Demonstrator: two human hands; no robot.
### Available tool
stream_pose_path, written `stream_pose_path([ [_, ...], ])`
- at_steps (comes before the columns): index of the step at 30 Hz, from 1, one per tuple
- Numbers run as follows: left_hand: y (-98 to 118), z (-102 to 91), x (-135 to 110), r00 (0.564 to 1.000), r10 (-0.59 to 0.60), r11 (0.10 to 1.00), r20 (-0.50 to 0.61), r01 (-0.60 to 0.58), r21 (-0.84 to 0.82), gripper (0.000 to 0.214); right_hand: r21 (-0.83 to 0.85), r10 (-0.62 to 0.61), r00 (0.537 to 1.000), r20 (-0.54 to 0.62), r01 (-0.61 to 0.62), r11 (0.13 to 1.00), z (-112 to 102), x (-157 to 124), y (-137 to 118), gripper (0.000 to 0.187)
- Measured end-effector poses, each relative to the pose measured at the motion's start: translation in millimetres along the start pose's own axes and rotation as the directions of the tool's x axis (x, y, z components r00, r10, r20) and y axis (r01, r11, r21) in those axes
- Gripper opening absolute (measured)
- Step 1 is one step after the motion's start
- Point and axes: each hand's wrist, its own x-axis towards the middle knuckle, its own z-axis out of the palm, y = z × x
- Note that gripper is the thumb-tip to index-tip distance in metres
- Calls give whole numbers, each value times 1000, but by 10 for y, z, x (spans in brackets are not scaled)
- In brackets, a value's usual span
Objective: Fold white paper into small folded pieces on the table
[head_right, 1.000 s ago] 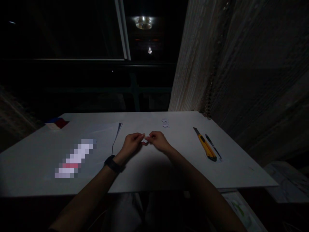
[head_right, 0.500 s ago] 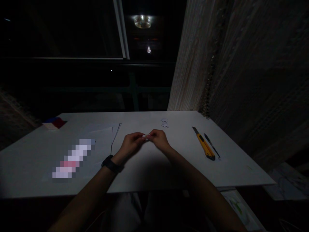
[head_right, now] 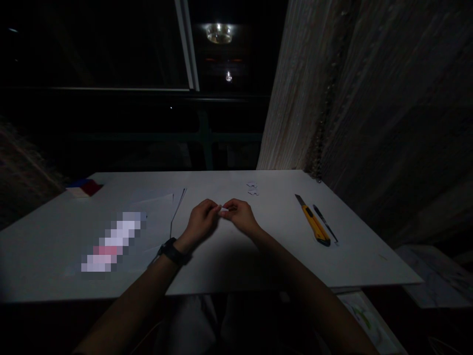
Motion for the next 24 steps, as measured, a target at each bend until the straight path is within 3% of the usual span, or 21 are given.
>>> stream_pose_path([
  [6, 59, -37, -37, 995, 71, 992, -65, -64, 110, 24, -181, -62, 998, -32, 56, 982, 28, -56, -74, 25],
  [11, 56, -7, -30, 998, 56, 998, -31, -55, 4, 26, -252, -71, 996, -46, 57, 966, -41, -42, -121, 23],
  [16, 11, 32, -6, 995, -94, 979, 31, 98, -180, 27, -203, -20, 1000, -16, 16, 979, -93, -8, -60, 24],
  [21, -86, 32, 44, 957, -291, 889, -10, 267, -373, 28, -138, -173, 984, 34, 176, 975, -39, -41, -52, 48],
  [24, -116, 37, 58, 932, -361, 793, 32, 325, -515, 30, -167, -208, 978, 7, 206, 964, -5, -53, -53, 40],
])
